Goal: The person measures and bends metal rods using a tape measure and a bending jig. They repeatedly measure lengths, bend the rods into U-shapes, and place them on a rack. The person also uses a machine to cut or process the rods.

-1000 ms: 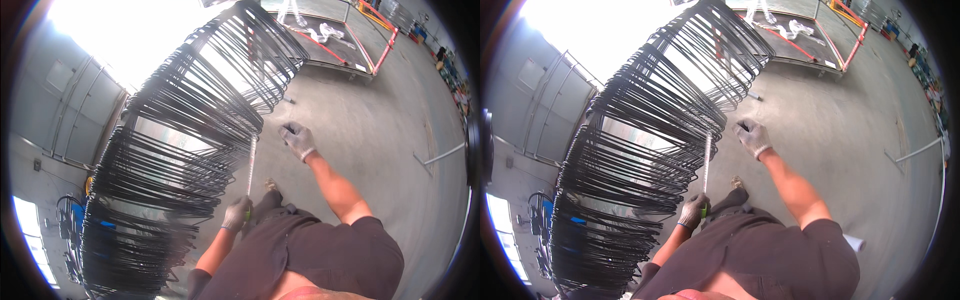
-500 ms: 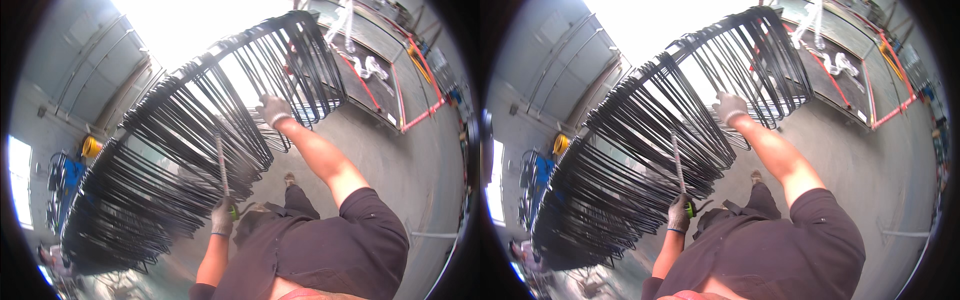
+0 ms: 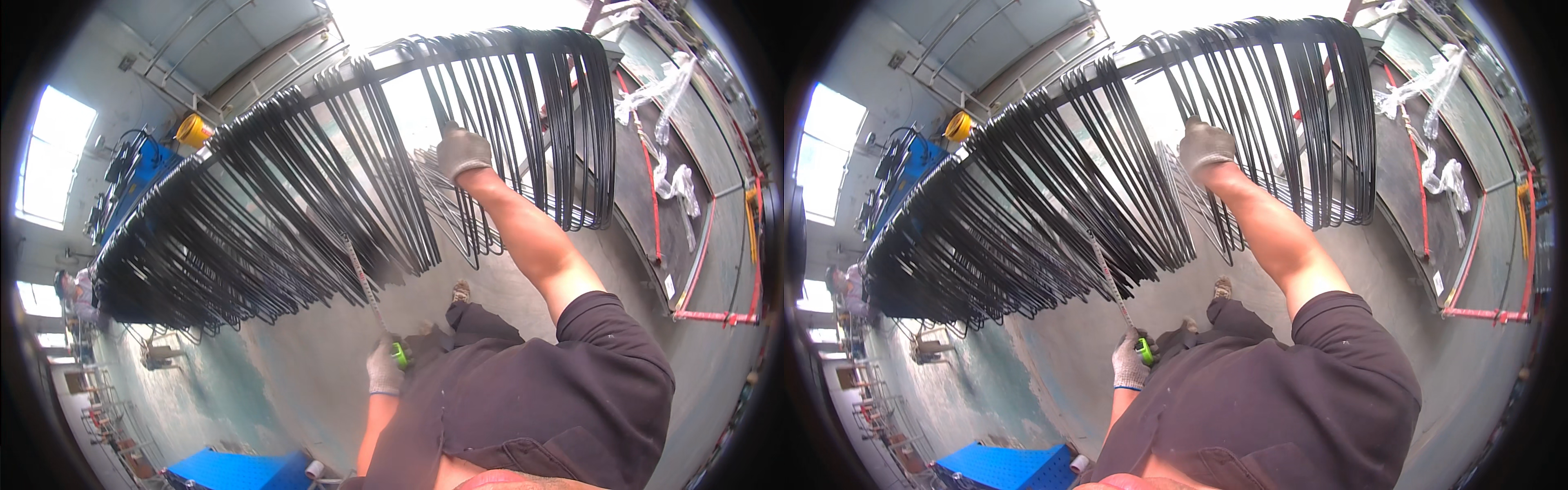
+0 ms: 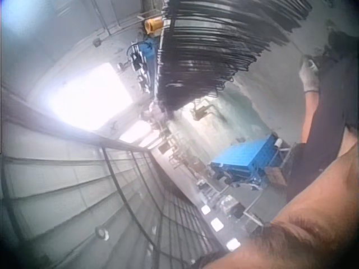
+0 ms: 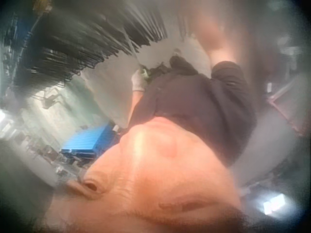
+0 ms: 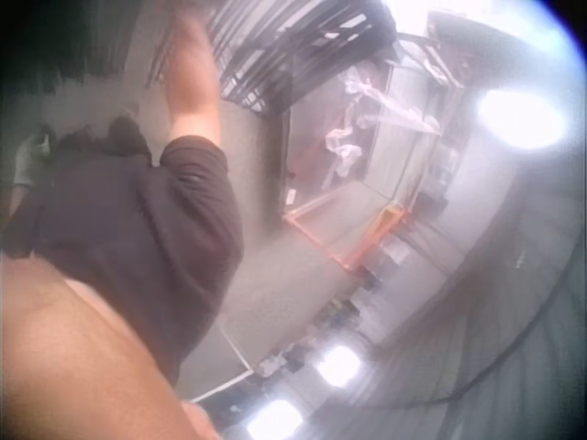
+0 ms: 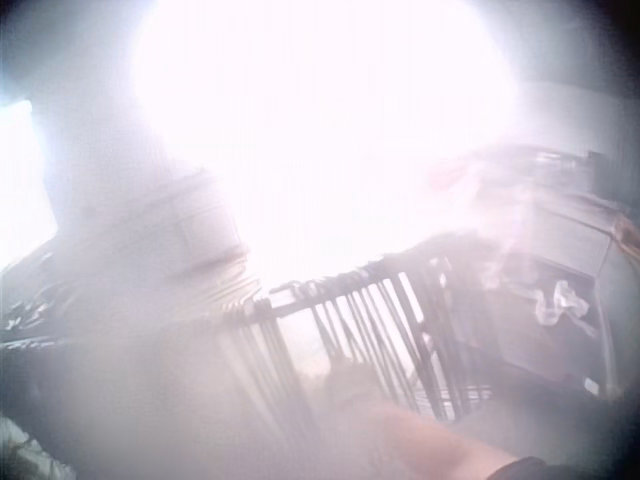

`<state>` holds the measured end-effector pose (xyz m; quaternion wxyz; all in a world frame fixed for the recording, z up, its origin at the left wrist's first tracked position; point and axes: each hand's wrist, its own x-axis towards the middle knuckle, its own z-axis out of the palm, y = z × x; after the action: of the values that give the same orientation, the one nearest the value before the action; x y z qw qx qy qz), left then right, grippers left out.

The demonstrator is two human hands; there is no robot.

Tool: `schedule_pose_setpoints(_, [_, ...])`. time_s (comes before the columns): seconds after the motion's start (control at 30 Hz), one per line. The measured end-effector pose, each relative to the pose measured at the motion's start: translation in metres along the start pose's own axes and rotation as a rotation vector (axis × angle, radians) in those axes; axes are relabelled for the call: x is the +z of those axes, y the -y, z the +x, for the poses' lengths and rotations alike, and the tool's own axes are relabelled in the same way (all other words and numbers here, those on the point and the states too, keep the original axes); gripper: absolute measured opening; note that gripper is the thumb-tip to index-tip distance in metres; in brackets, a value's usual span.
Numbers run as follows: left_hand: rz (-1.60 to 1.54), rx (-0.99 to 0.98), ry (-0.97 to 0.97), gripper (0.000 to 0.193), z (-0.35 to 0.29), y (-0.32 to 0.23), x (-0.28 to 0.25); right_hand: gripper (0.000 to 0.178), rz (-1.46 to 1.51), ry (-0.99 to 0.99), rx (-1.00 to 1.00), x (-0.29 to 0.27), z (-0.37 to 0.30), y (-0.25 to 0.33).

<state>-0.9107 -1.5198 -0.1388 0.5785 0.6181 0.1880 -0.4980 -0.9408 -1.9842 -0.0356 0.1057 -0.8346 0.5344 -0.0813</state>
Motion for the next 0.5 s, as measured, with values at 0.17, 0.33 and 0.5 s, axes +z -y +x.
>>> schedule_pose_setpoints(0.17, [-0.051, 0.152, -0.087, 0.036, -0.014, 0.024, 0.0, 0.032, 0.705, -0.262, -0.25, -0.05, -0.058, -0.026])
schedule_pose_setpoints(0.33, [-0.068, 0.205, 0.024, 0.034, -0.03, 0.045, 0.011, 0.039, 1.058, -0.487, -0.282, -0.144, -0.136, -0.053])
schedule_pose_setpoints(0.5, [-0.055, 0.161, 0.114, 0.034, -0.055, 0.103, 0.012, 0.029, 1.174, -0.513, -0.199, -0.225, -0.248, -0.101])
